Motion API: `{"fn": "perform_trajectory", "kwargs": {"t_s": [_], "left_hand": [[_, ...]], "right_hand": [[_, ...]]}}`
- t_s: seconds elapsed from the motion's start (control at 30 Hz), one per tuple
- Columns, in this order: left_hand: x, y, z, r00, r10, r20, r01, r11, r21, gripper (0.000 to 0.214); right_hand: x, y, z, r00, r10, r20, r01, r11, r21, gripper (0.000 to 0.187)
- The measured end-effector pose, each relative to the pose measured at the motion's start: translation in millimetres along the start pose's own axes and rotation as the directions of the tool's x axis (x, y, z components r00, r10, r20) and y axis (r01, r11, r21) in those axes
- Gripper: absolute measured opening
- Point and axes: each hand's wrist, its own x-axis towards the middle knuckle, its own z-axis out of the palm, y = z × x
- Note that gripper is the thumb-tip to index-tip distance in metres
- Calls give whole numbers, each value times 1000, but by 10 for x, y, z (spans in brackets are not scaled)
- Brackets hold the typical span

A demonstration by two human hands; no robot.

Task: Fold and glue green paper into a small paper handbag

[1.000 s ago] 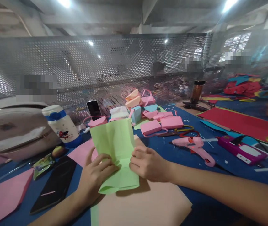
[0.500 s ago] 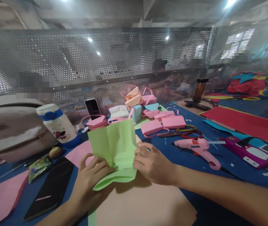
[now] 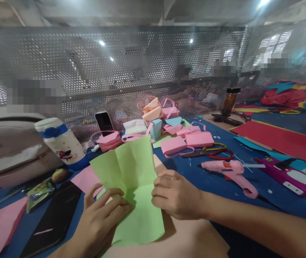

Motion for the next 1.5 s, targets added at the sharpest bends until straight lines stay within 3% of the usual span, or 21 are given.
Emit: {"fn": "perform_trajectory", "kwargs": {"t_s": [0.17,0.4,0.5,0.63,0.83,0.93,1.0,1.07,1.13,1.23,1.33,1.5], "left_hand": [[4,2,23,1000,12,5,-12,999,32,35],[-107,-22,99,997,76,4,-76,994,83,29],[-108,-36,94,998,55,21,-56,995,86,28],[-34,-72,82,1000,6,1,-6,999,34,18],[72,-135,62,966,-255,-45,251,964,-89,9],[66,-165,75,942,-332,-41,322,934,-157,36],[59,-175,93,932,-360,-40,344,916,-206,50],[60,-175,108,921,-386,-49,364,900,-240,56],[73,-166,109,916,-393,-77,365,898,-244,56],[100,-143,76,937,-333,-103,309,930,-196,43],[109,-115,31,962,-270,-29,262,951,-166,25],[84,-91,27,964,-264,42,267,944,-193,23]], "right_hand": [[25,13,-2,996,-80,46,84,992,-91,32],[-30,3,18,988,-118,103,131,983,-129,32],[-45,11,45,995,-70,65,77,991,-111,35],[-33,24,115,994,91,-62,-95,993,-64,39],[9,60,155,937,334,-98,-322,939,119,22],[-7,85,165,924,378,-59,-365,916,166,18],[-33,95,189,894,445,-57,-432,887,165,5],[-56,97,213,855,508,-102,-490,856,162,12],[-62,94,220,839,516,-173,-486,854,186,14],[-33,85,177,867,455,-204,-406,882,240,10],[16,69,105,903,409,-128,-369,894,253,5],[37,38,60,899,438,-10,-411,851,326,24]]}}
